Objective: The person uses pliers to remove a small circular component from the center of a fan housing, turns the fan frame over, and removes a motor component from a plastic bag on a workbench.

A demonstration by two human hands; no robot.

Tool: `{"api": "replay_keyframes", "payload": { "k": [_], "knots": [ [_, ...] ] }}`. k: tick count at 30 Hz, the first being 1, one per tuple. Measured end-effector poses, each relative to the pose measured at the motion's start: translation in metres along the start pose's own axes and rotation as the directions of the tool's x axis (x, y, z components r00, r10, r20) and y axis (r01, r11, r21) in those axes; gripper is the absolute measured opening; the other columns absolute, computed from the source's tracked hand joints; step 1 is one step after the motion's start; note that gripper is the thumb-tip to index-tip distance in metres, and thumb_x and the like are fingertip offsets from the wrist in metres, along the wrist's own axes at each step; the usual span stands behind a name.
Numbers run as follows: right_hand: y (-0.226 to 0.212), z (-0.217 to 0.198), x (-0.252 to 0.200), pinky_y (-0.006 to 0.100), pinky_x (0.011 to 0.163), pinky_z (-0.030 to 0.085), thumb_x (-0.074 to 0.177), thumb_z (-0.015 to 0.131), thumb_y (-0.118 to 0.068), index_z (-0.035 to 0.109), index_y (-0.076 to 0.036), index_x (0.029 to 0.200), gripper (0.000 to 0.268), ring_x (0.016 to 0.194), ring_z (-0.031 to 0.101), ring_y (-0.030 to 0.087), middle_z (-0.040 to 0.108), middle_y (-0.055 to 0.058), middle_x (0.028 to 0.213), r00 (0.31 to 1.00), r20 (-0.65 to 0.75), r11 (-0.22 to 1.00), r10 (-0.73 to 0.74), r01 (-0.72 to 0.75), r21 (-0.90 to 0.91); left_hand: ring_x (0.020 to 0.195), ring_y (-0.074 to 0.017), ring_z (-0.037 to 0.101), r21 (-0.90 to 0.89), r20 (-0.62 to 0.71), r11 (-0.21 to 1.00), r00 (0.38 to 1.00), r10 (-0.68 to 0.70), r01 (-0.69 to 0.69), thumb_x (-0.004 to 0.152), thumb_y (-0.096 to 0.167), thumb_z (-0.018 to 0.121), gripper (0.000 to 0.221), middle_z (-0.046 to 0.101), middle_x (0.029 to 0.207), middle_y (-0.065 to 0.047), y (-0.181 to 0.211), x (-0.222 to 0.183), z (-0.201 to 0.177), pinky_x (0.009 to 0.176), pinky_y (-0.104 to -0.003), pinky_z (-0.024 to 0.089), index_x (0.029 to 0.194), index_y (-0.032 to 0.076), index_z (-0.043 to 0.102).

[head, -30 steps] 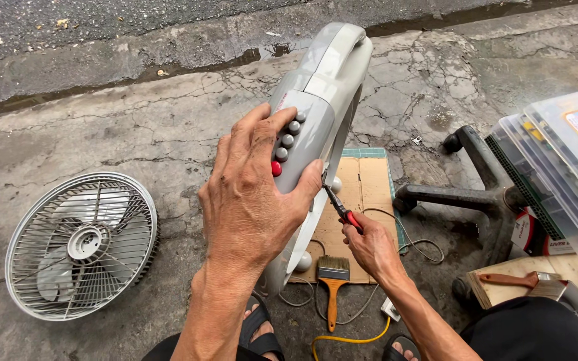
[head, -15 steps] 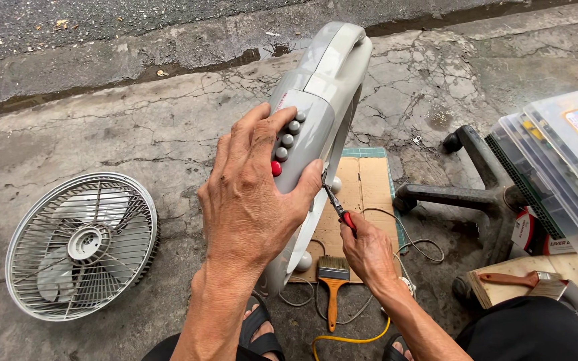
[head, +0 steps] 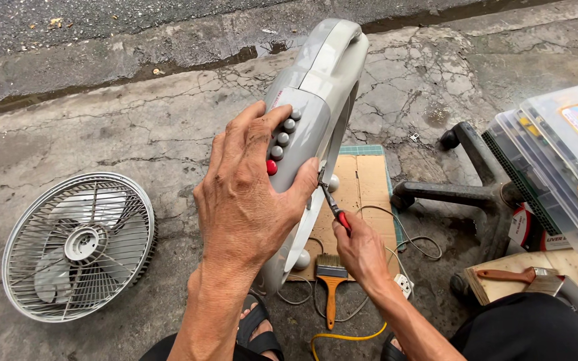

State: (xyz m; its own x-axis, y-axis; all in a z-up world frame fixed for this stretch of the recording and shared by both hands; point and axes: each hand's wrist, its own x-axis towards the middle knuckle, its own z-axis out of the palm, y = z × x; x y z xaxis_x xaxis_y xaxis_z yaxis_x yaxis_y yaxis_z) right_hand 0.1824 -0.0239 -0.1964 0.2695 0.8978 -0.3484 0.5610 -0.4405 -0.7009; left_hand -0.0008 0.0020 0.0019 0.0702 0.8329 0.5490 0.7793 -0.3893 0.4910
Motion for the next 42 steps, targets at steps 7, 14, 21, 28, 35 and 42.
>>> {"api": "replay_keyframes", "payload": {
  "k": [7,14,21,28,35,42],
  "knots": [
    [0.007,0.014,0.0,0.046,0.063,0.042,0.099,0.051,-0.033,0.061,-0.019,0.096,0.017,0.073,0.062,0.034,0.068,0.01,0.078,0.98,-0.093,0.972,-0.176,0.158,-0.171,0.126,-0.0299,0.059,0.009,0.005,1.0,1.0,-0.014,0.014,0.083,0.04,0.075,0.058,0.058,0.144,-0.003,0.0,0.0,-0.002,0.089,-0.052,0.052,0.137,0.025,0.058],
    [0.02,0.011,0.008,0.053,0.071,0.047,0.098,0.052,-0.034,0.066,-0.022,0.113,0.024,0.09,0.067,0.046,0.076,0.015,0.097,0.951,-0.187,0.959,-0.244,0.208,-0.195,0.126,-0.0306,0.059,0.008,0.012,1.0,1.0,-0.028,0.028,0.083,0.039,0.075,0.059,0.057,0.145,-0.002,0.001,0.0,-0.001,0.088,-0.054,0.052,0.138,0.026,0.057],
    [0.019,0.008,0.012,0.05,0.071,0.046,0.098,0.053,-0.034,0.06,-0.021,0.095,0.015,0.091,0.066,0.041,0.073,0.008,0.095,0.951,-0.172,0.953,-0.256,0.219,-0.21,0.124,-0.0308,0.059,-0.005,0.007,1.0,1.0,-0.012,0.012,0.083,0.039,0.076,0.059,0.058,0.143,-0.003,0.0,0.0,-0.001,0.091,-0.052,0.051,0.137,0.024,0.058],
    [0.027,0.013,0.014,0.052,0.076,0.049,0.098,0.054,-0.035,0.065,-0.024,0.118,0.025,0.098,0.067,0.037,0.072,0.009,0.102,0.947,-0.159,0.941,-0.279,0.237,-0.242,0.125,-0.0306,0.059,-0.001,0.004,1.0,1.0,-0.013,0.013,0.083,0.039,0.075,0.058,0.058,0.143,-0.003,0.0,0.0,0.0,0.089,-0.051,0.052,0.137,0.025,0.058],
    [0.023,0.007,0.01,0.053,0.081,0.05,0.096,0.054,-0.034,0.065,-0.024,0.128,0.035,0.108,0.068,0.039,0.074,0.008,0.122,0.946,-0.177,0.948,-0.273,0.233,-0.217,0.124,-0.0307,0.059,-0.003,0.01,1.0,1.0,-0.027,0.027,0.082,0.039,0.075,0.058,0.058,0.144,-0.003,0.001,0.001,-0.001,0.088,-0.052,0.052,0.136,0.025,0.059],
    [0.04,0.007,0.022,0.058,0.078,0.049,0.099,0.051,-0.036,0.06,-0.023,0.132,0.035,0.099,0.065,0.043,0.068,0.015,0.105,0.942,-0.126,0.912,-0.311,0.258,-0.319,0.126,-0.0298,0.059,-0.002,0.005,1.0,1.0,-0.019,0.019,0.083,0.039,0.075,0.058,0.058,0.143,-0.002,0.002,-0.001,-0.001,0.089,-0.051,0.051,0.137,0.025,0.058]
  ]
}}
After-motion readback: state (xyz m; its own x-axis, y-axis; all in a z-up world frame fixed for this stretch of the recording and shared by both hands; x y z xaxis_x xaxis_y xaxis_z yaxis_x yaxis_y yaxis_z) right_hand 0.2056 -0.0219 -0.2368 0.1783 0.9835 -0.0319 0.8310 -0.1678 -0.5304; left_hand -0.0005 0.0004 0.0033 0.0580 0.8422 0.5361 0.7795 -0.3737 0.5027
